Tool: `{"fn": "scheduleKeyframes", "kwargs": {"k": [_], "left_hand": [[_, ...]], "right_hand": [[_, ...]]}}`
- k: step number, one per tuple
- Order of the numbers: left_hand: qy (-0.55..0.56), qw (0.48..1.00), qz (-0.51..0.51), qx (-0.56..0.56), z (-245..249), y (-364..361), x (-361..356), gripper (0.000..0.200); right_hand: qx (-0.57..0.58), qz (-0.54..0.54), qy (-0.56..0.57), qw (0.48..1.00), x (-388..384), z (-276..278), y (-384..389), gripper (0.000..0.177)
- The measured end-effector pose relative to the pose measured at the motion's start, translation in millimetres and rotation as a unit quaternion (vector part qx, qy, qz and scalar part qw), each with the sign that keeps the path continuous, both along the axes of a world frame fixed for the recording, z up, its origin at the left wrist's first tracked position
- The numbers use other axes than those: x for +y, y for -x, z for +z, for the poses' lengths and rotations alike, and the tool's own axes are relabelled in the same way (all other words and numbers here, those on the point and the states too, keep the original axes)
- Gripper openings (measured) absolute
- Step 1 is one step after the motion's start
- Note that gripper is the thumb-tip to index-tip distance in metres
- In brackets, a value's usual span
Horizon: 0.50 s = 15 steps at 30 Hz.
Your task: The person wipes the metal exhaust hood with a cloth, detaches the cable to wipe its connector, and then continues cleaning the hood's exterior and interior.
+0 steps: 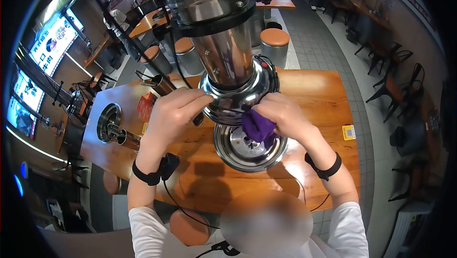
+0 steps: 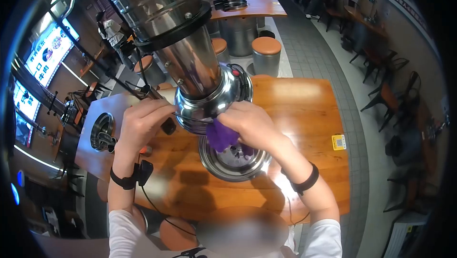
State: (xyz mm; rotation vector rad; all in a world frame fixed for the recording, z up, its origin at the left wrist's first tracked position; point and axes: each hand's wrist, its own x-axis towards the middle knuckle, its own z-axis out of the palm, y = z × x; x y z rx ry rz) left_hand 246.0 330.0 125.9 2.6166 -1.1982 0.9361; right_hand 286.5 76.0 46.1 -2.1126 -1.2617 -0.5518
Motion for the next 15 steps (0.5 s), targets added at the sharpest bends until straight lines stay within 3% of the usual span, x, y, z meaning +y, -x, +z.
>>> {"fn": "scheduleKeyframes", "kwargs": {"k": [2, 7, 9, 12, 15], "left_hand": [[0.028, 0.999, 0.005, -0.016, -4.2, -4.0, 5.6, 0.023], [0.039, 0.998, 0.037, -0.017, -6.0, -5.7, -1.6, 0.02], [0.042, 0.993, 0.109, 0.001, -6.5, -1.0, -14.1, 0.02], [0.054, 0.996, 0.057, 0.047, -11.5, 4.7, -45.5, 0.028], [0.05, 0.997, 0.036, 0.041, -19.2, -6.5, -40.6, 0.017]], "right_hand": [[-0.089, 0.01, -0.038, 0.995, -10.7, -4.3, -12.0, 0.027], [-0.122, -0.038, -0.09, 0.988, -19.8, -8.8, -21.4, 0.029], [-0.108, -0.045, -0.1, 0.988, -18.1, -11.2, -17.9, 0.028], [-0.103, -0.049, -0.12, 0.986, -11.4, -9.7, -17.6, 0.028], [-0.12, -0.051, -0.108, 0.986, -13.7, -2.3, -16.3, 0.029]]}}
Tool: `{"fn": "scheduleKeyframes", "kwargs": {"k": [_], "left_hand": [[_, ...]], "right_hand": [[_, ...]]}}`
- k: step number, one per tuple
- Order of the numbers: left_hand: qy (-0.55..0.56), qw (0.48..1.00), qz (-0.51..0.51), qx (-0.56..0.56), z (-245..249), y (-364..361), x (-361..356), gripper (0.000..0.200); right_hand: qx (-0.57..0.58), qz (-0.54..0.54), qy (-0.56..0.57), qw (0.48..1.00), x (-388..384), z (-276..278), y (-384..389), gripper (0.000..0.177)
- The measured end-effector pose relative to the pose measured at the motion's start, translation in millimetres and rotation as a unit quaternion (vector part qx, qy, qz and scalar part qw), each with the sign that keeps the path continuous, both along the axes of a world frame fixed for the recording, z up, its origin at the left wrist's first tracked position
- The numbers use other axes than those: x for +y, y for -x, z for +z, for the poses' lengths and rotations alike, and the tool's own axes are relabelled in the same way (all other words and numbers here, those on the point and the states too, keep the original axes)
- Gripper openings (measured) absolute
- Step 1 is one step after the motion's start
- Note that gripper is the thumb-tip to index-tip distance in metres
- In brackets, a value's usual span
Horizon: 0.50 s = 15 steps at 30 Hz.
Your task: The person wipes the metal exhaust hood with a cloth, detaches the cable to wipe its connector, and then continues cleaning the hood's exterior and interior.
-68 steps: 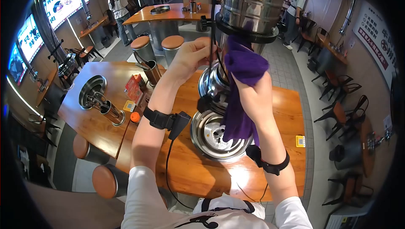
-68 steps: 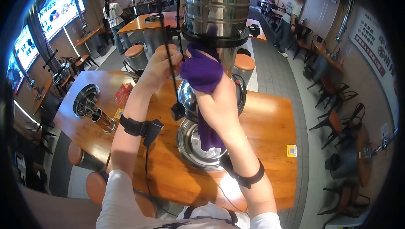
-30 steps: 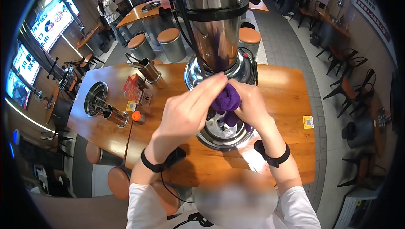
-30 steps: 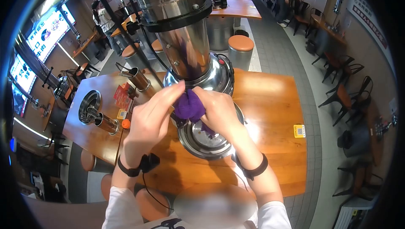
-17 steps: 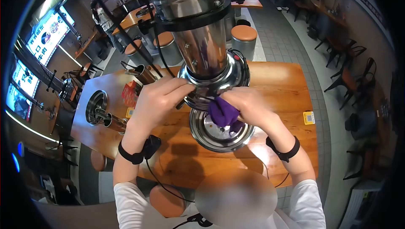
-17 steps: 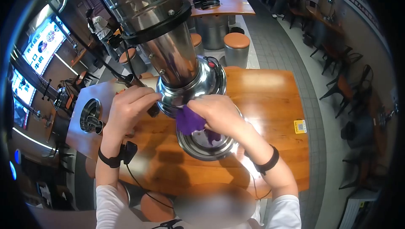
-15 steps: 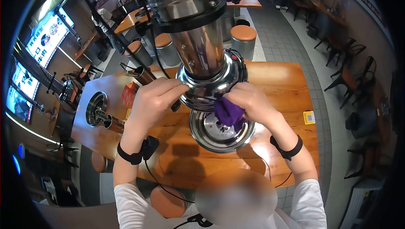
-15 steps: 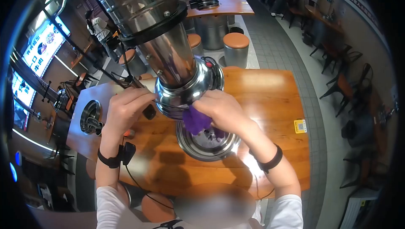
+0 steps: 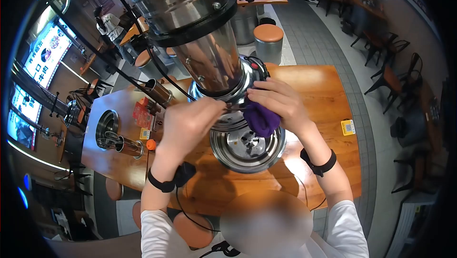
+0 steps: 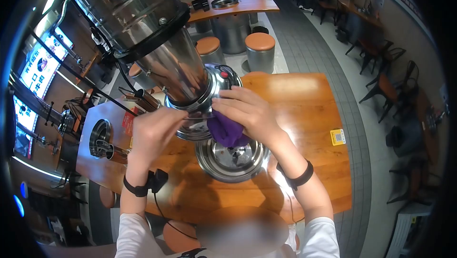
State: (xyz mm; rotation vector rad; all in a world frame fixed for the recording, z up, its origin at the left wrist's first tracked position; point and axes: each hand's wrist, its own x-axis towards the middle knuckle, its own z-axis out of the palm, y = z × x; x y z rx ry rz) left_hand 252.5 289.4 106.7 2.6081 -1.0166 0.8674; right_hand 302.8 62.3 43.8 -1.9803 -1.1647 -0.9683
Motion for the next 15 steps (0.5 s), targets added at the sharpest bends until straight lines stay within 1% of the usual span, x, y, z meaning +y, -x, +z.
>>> {"fn": "scheduleKeyframes", "kwargs": {"k": [1, 2, 4, 5, 6, 7, 8, 9, 10, 11, 13, 15], "left_hand": [[0.019, 1.0, -0.007, -0.015, 1.0, -4.2, 3.8, 0.013], [0.015, 1.0, 0.013, -0.015, 4.1, -4.9, 7.0, 0.014], [0.021, 1.0, 0.011, -0.016, 2.3, -8.0, 13.8, 0.015], [0.028, 0.999, 0.012, -0.017, 0.7, -9.0, 15.2, 0.016], [0.033, 0.999, 0.019, 0.008, -0.9, -7.7, 14.8, 0.019], [0.033, 0.999, 0.018, 0.009, -4.2, -7.0, 13.1, 0.019], [0.068, 0.997, 0.03, 0.033, -9.0, -6.9, 9.3, 0.021], [0.102, 0.992, 0.042, 0.059, -13.2, -5.5, 4.7, 0.023], [0.108, 0.99, 0.074, 0.058, -14.4, 0.0, -2.5, 0.029], [0.159, 0.986, 0.043, 0.002, -20.1, 1.4, -13.0, 0.034], [0.147, 0.984, -0.073, -0.063, -38.7, 9.4, -25.7, 0.04], [0.197, 0.977, -0.037, 0.075, -38.3, 28.2, -54.4, 0.043]], "right_hand": [[-0.01, -0.006, 0.021, 1.0, -2.3, 1.7, -0.4, 0.03], [-0.01, -0.008, 0.021, 1.0, -4.8, -0.3, -3.0, 0.03], [0.028, -0.004, -0.015, 0.999, -10.6, -7.9, -7.6, 0.031], [0.028, -0.005, -0.015, 0.999, -13.8, -9.7, -8.1, 0.031], [0.037, -0.029, -0.031, 0.998, -16.9, -11.8, -7.7, 0.033], [0.046, -0.052, -0.046, 0.997, -18.2, -13.1, -6.9, 0.034], [0.047, -0.052, -0.046, 0.997, -16.8, -13.2, -5.3, 0.034], [0.116, -0.044, -0.097, 0.988, -13.5, -13.3, -1.2, 0.034], [0.186, -0.036, -0.148, 0.971, -10.5, -13.6, 4.4, 0.034], [0.253, -0.03, -0.198, 0.946, -9.0, -13.6, 8.9, 0.034], [0.26, -0.028, -0.196, 0.945, -7.8, -11.5, 17.5, 0.032], [0.252, -0.043, -0.159, 0.954, -4.4, -5.0, 28.6, 0.029]]}}
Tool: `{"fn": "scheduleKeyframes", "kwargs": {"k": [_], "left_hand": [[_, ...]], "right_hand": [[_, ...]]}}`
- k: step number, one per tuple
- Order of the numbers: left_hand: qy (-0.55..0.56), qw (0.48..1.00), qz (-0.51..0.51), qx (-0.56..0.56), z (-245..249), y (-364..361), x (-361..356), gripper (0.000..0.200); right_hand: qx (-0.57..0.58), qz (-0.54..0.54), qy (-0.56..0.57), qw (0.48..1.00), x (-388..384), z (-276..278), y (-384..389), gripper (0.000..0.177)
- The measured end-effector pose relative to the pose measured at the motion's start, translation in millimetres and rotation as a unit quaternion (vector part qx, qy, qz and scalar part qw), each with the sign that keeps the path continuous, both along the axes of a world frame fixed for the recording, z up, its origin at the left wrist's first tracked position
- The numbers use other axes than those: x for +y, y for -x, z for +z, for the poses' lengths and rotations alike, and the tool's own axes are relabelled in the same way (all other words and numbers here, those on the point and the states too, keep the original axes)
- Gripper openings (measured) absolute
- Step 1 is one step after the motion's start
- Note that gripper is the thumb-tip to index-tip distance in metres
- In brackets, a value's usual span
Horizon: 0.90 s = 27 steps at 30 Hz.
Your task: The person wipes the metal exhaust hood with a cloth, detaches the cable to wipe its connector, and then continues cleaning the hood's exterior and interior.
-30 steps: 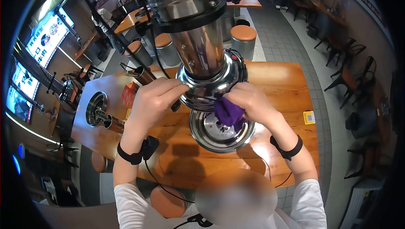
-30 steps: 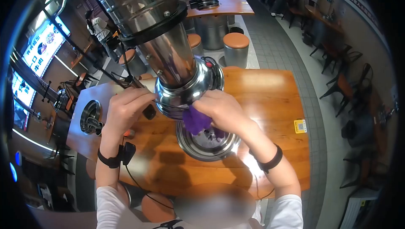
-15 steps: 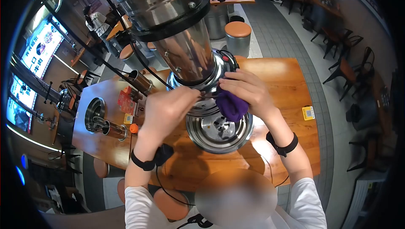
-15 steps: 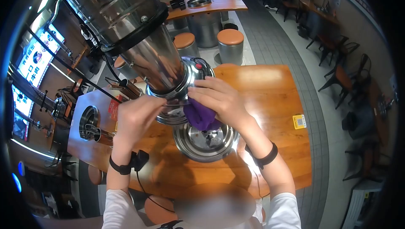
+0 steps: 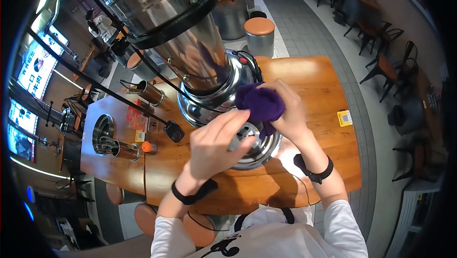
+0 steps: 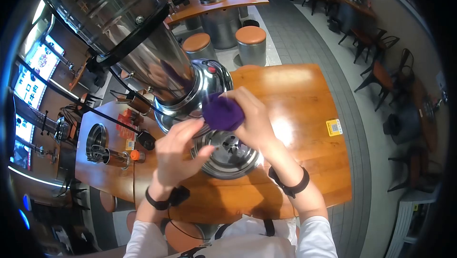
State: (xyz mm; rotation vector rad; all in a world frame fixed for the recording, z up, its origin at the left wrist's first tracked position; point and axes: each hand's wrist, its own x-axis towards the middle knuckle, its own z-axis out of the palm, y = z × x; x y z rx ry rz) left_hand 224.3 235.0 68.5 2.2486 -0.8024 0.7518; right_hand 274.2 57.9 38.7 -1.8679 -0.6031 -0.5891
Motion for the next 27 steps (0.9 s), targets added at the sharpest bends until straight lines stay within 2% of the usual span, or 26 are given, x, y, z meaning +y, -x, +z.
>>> {"fn": "scheduleKeyframes", "kwargs": {"k": [2, 4, 5, 6, 8, 9, 10, 12, 14, 16, 18, 20, 21, 22, 23, 24, 25, 27], "left_hand": [[0.02, 0.999, 0.037, 0.017, -4.3, -4.4, -16.7, 0.035], [0.006, 0.998, 0.001, -0.063, -17.3, -17.0, -20.8, 0.028], [0.05, 0.998, -0.023, -0.042, -18.3, -15.6, -24.0, 0.028], [0.052, 0.997, -0.027, -0.041, -17.4, -14.4, -28.2, 0.028], [0.038, 0.989, -0.132, -0.058, -15.1, -9.5, -37.3, 0.023], [0.015, 0.985, -0.166, -0.048, -18.5, -3.5, -47.3, 0.02], [0.029, 0.984, -0.168, -0.058, -23.7, -1.7, -53.5, 0.021], [0.001, 0.995, -0.091, -0.04, -19.4, -3.9, -56.1, 0.021], [0.003, 0.997, -0.064, -0.042, -12.9, -7.2, -55.9, 0.02], [-0.014, 0.999, -0.022, -0.037, -2.3, -11.6, -52.5, 0.016], [0.031, 0.999, 0.017, -0.032, -4.9, -29.0, -41.2, 0.013], [0.178, 0.98, 0.05, 0.08, 2.0, -26.4, -33.6, 0.011], [0.204, 0.97, 0.025, 0.13, 6.8, -23.3, -26.2, 0.012], [0.203, 0.97, 0.026, 0.13, 7.2, -24.1, -26.7, 0.012], [0.203, 0.973, -0.019, 0.113, 7.4, -25.8, -28.3, 0.016], [0.202, 0.973, -0.063, 0.093, 7.4, -28.1, -28.7, 0.019], [0.11, 0.986, -0.051, 0.115, 6.7, -26.9, -19.7, 0.025], [-0.043, 0.999, -0.017, 0.005, 0.2, -31.0, -7.6, 0.025]], "right_hand": [[0.019, 0.012, 0.008, 1.0, -0.6, 4.3, 9.8, 0.031], [0.009, -0.003, 0.053, 0.999, -2.4, 6.8, 14.7, 0.035], [-0.024, -0.03, 0.121, 0.992, -5.4, 5.5, 13.8, 0.032], [-0.023, -0.033, 0.124, 0.992, -8.0, 7.4, 15.5, 0.032], [0.11, -0.092, 0.273, 0.951, -10.7, 12.3, 21.8, 0.028], [0.089, -0.1, 0.29, 0.948, -10.7, 13.0, 23.0, 0.021], [0.088, -0.101, 0.29, 0.947, -13.1, 10.4, 23.9, 0.021], [0.039, -0.068, 0.254, 0.964, -17.4, 0.1, 25.6, 0.013], [0.051, -0.073, 0.231, 0.969, -11.1, -7.1, 28.7, 0.01], [0.018, -0.093, 0.397, 0.913, -5.1, -11.1, 33.0, 0.008], [0.056, -0.083, 0.38, 0.92, -2.4, -1.4, 39.4, 0.013], [0.074, -0.044, 0.297, 0.951, -1.2, 7.6, 42.0, 0.023], [0.153, 0.005, 0.32, 0.935, -6.0, 9.1, 40.9, 0.028], [0.153, 0.006, 0.319, 0.935, -9.8, 3.1, 40.7, 0.028], [0.256, 0.123, 0.115, 0.952, -12.8, -9.8, 39.9, 0.029], [0.34, 0.233, -0.095, 0.906, -16.7, -23.8, 37.5, 0.031], [0.324, 0.24, -0.197, 0.894, -22.1, -36.5, 36.6, 0.032], [0.261, 0.27, -0.404, 0.834, -26.5, -34.5, 38.5, 0.038]]}}
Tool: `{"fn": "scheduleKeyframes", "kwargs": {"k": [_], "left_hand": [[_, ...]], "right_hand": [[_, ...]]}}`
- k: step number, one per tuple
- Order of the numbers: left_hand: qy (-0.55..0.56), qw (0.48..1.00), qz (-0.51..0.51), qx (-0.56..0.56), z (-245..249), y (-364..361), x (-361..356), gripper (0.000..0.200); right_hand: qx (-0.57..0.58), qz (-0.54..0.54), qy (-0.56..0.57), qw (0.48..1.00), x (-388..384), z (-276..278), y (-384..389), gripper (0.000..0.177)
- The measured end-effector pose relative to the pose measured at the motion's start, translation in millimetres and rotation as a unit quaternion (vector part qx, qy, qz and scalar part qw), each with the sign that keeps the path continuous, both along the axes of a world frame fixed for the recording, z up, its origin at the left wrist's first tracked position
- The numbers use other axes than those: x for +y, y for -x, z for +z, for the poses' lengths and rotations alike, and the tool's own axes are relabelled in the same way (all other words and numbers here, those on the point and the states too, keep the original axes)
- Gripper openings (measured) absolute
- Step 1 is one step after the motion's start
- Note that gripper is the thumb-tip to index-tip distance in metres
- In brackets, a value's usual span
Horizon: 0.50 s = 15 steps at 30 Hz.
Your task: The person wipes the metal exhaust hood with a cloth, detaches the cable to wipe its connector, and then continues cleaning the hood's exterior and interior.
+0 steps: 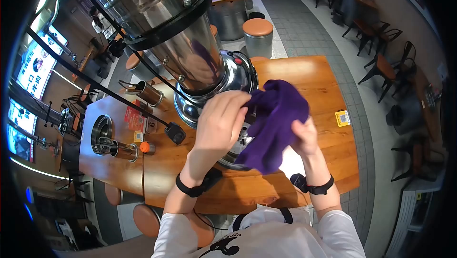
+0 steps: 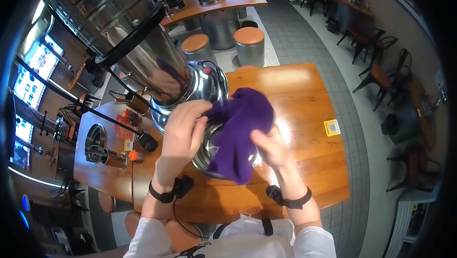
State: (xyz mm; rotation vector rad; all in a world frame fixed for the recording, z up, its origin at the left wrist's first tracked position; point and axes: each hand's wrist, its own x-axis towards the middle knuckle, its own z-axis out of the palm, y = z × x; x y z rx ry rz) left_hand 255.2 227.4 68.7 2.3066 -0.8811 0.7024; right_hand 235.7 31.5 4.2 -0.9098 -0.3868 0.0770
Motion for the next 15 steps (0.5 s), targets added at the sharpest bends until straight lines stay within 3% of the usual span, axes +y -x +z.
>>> {"fn": "scheduleKeyframes", "kwargs": {"k": [1, 6, 8, 9, 12, 13, 15], "left_hand": [[-0.077, 0.995, 0.022, -0.052, -0.2, 1.3, 4.1, 0.025], [-0.17, 0.981, 0.075, -0.06, 7.6, 8.7, 14.5, 0.017], [-0.15, 0.985, 0.071, -0.045, 10.0, 7.9, 17.0, 0.018], [-0.13, 0.989, 0.065, -0.031, 11.7, 6.8, 17.6, 0.019], [-0.182, 0.981, 0.059, -0.024, 19.1, 9.0, 14.1, 0.017], [-0.182, 0.981, 0.059, -0.025, 20.0, 7.5, 13.2, 0.017], [-0.19, 0.979, 0.049, -0.048, 21.8, 5.6, 12.9, 0.015]], "right_hand": [[0.006, -0.015, -0.101, 0.995, 1.4, 8.8, 1.8, 0.042], [0.027, -0.086, -0.043, 0.995, 3.3, -16.6, -5.2, 0.043], [0.046, -0.135, -0.047, 0.989, 15.6, -24.5, -8.6, 0.038], [0.044, -0.133, -0.047, 0.989, 23.0, -23.1, -10.9, 0.038], [0.213, -0.096, -0.077, 0.969, 42.6, -27.2, -13.3, 0.027], [0.211, -0.039, -0.03, 0.976, 41.0, -24.5, -13.5, 0.026], [0.189, -0.005, -0.068, 0.98, 48.8, -14.5, -13.0, 0.024]]}}
